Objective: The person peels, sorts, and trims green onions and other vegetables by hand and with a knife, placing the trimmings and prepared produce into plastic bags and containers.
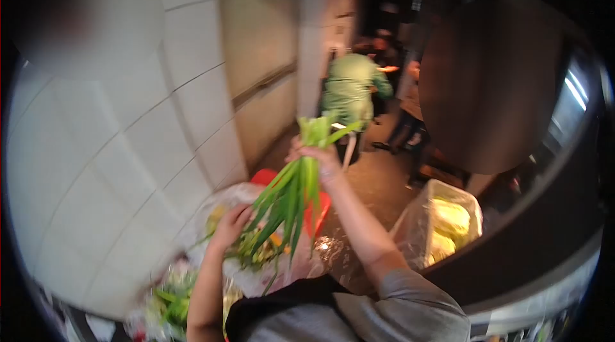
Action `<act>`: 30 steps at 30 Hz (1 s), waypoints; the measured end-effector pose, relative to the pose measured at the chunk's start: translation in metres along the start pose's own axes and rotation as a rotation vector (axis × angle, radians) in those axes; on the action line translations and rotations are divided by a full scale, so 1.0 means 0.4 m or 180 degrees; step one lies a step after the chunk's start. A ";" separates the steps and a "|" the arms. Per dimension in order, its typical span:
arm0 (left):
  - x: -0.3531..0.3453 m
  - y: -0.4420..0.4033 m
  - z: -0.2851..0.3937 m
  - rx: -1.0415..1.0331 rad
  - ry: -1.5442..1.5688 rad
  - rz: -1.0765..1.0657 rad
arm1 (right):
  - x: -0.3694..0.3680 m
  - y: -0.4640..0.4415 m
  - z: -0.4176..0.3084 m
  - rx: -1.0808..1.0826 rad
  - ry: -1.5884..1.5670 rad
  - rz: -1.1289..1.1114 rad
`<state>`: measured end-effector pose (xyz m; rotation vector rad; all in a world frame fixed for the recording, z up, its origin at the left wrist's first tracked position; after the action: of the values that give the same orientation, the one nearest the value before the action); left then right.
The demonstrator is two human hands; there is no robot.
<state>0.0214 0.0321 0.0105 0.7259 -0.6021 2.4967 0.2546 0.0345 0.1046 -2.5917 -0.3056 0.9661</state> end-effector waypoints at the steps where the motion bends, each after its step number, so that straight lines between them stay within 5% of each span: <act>1: 0.040 0.040 -0.095 0.0248 0.0463 0.0003 | 0.013 0.010 -0.007 0.0207 -0.0018 0.0183; 2: 0.088 0.078 -0.161 0.0477 0.0629 -0.0164 | -0.016 0.014 0.012 0.0434 -0.0299 0.0380; 3: -0.116 -0.044 -0.118 0.0374 0.1220 0.0060 | 0.079 -0.008 -0.210 0.0496 0.0267 0.0041; 4: -0.158 -0.006 -0.143 0.0542 0.1407 0.0035 | 0.099 0.013 -0.237 0.0541 0.0375 0.0177; 6: -0.072 0.090 -0.218 0.0966 0.1377 0.0011 | 0.137 0.003 -0.198 0.0714 0.0212 0.0387; 9: -0.077 0.196 -0.360 0.1282 0.0753 0.0281 | 0.137 0.053 -0.279 0.1076 0.1241 0.1096; 11: -0.105 0.260 -0.410 0.0942 -0.0188 0.0337 | 0.140 0.078 -0.309 0.1301 0.1421 0.1006; 16: -0.308 0.365 -0.529 0.1656 0.0372 0.0003 | 0.181 0.140 -0.312 0.1098 0.1775 0.1124; 19: -0.449 0.417 -0.508 0.0971 -0.0063 -0.0277 | 0.180 0.174 -0.275 0.1108 0.1867 0.1174; 21: -0.509 0.446 -0.480 0.1215 -0.0335 -0.0337 | 0.192 0.199 -0.237 0.0981 0.1910 0.1299; 25: -0.528 0.465 -0.460 0.1805 -0.1167 -0.1015 | 0.216 0.248 -0.188 0.0769 0.2115 0.1478; 30: -0.577 0.446 -0.570 0.1916 -0.0569 -0.1134 | 0.214 0.288 -0.202 0.0718 0.2176 0.1696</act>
<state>0.0117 -0.0620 -0.3476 1.1637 0.2366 2.2826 0.3804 -0.0640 0.0648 -2.6362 0.6537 0.1748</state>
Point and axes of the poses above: each hand's wrist, its own y-axis away from the middle knuckle, its own x-axis out of the back of the hand, z = x × y, the point moved 4 cm from there along -y, towards the middle knuckle, and after that the axes turned 1 degree about -x, right-handed, at the moved point
